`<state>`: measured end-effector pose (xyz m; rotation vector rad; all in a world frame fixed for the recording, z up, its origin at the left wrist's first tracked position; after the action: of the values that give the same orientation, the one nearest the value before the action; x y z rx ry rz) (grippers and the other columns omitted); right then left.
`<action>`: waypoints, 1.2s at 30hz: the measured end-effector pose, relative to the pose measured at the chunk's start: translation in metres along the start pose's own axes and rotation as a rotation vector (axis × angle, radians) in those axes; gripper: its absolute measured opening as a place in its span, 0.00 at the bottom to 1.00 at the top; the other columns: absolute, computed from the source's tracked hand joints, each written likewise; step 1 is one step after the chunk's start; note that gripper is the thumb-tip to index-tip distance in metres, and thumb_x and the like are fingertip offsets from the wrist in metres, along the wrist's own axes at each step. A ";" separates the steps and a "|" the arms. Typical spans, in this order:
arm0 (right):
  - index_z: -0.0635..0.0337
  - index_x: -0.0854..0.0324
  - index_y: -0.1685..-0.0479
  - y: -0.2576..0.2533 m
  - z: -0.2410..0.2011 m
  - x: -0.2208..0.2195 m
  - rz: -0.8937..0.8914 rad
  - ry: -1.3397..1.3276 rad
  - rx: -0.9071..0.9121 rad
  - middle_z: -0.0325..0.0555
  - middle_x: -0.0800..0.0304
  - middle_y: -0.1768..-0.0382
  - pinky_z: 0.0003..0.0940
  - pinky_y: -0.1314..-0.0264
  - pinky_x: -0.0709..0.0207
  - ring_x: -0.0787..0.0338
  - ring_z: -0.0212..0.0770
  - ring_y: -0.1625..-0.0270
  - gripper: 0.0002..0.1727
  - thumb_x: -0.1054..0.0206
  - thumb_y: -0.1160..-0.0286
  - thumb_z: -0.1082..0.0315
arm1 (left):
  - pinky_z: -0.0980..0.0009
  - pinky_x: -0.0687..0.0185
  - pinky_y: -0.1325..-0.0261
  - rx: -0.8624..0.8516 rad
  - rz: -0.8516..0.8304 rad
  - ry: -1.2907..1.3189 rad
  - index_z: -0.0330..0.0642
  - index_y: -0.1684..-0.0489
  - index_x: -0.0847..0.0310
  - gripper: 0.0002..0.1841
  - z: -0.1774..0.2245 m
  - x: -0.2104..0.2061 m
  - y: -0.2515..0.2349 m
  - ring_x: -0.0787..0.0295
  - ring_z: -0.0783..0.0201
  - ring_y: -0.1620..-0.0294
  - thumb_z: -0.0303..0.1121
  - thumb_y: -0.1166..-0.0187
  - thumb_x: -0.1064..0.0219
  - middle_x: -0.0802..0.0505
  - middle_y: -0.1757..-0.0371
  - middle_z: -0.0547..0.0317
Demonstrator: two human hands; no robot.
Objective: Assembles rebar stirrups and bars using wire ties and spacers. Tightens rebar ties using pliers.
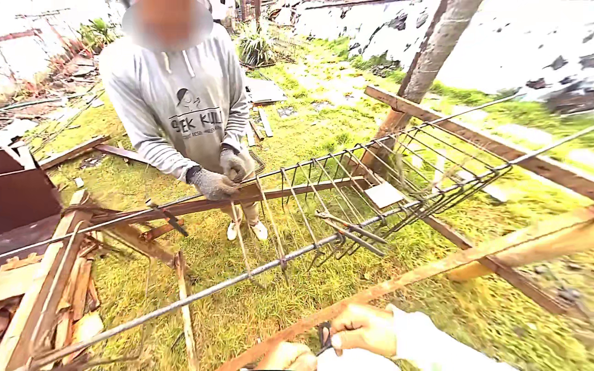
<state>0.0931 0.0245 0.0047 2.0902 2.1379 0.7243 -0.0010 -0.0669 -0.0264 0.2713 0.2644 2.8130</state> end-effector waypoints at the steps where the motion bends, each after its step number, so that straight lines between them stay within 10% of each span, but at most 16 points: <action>1: 0.63 0.11 0.53 0.005 0.009 0.016 0.070 0.037 -0.034 0.50 0.10 0.64 0.50 0.52 0.19 0.12 0.43 0.61 0.23 0.44 0.10 0.52 | 0.72 0.29 0.69 0.047 0.030 0.017 0.34 0.64 0.13 0.22 -0.007 0.004 0.001 0.29 0.76 0.78 0.42 0.09 0.47 0.18 0.78 0.66; 4: 0.64 0.13 0.39 0.040 0.058 0.120 0.548 0.074 -0.210 0.59 0.09 0.45 0.58 0.29 0.21 0.10 0.54 0.40 0.24 0.43 0.12 0.51 | 0.77 0.24 0.69 0.124 0.261 0.145 0.35 0.63 0.11 0.19 -0.025 0.034 0.018 0.25 0.80 0.78 0.40 0.12 0.45 0.13 0.76 0.70; 9: 0.62 0.27 0.23 0.124 0.199 0.247 1.329 -0.645 -0.572 0.59 0.15 0.48 0.50 0.59 0.19 0.14 0.50 0.60 0.27 0.43 0.08 0.50 | 0.82 0.36 0.88 -0.028 0.685 0.717 0.54 0.62 0.11 0.21 -0.045 0.062 0.058 0.33 0.81 0.92 0.48 0.07 0.51 0.25 0.90 0.78; 19: 0.55 0.23 0.50 0.090 0.260 0.285 1.329 -0.968 -0.554 0.37 0.18 0.78 0.22 0.91 0.39 0.31 0.26 0.89 0.22 0.40 0.14 0.43 | 0.81 0.36 0.90 -0.182 1.172 0.922 0.49 0.65 0.14 0.30 -0.037 0.059 0.075 0.36 0.79 0.96 0.45 0.05 0.66 0.28 0.94 0.74; 25: 0.46 0.35 0.77 0.082 0.257 0.285 1.431 -1.109 -0.421 0.26 0.44 0.92 0.16 0.94 0.50 0.46 0.21 0.94 0.17 0.38 0.17 0.61 | 0.81 0.37 0.93 -0.061 1.394 0.888 0.45 0.61 0.21 0.31 -0.051 0.078 0.094 0.39 0.79 0.97 0.47 0.05 0.73 0.30 0.94 0.75; 33: 0.46 0.26 0.67 0.049 0.126 0.204 1.435 -1.293 -0.079 0.28 0.23 0.84 0.19 0.85 0.30 0.27 0.24 0.87 0.15 0.47 0.09 0.55 | 0.73 0.30 0.85 0.310 1.443 0.331 0.32 0.48 0.15 0.10 -0.063 0.149 0.086 0.29 0.70 0.87 0.30 0.13 0.38 0.16 0.74 0.58; 36: 0.56 0.23 0.60 -0.021 0.081 0.121 1.236 -1.289 -0.159 0.37 0.15 0.79 0.21 0.84 0.26 0.20 0.27 0.84 0.14 0.50 0.07 0.61 | 0.63 0.14 0.50 0.392 1.324 0.141 0.34 0.49 0.11 0.10 -0.079 0.163 0.062 0.09 0.65 0.58 0.32 0.18 0.30 0.05 0.55 0.52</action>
<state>0.0937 0.1643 -0.0413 2.4259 0.0877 -0.4415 -0.1873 -0.0861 -0.0636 0.4493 0.9734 4.0610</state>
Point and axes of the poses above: each hand's wrist, its own y-axis away from the middle knuckle, its own x-axis out of the back of the hand, z = x × y, the point moved 10 cm from there along -y, towards the middle knuckle
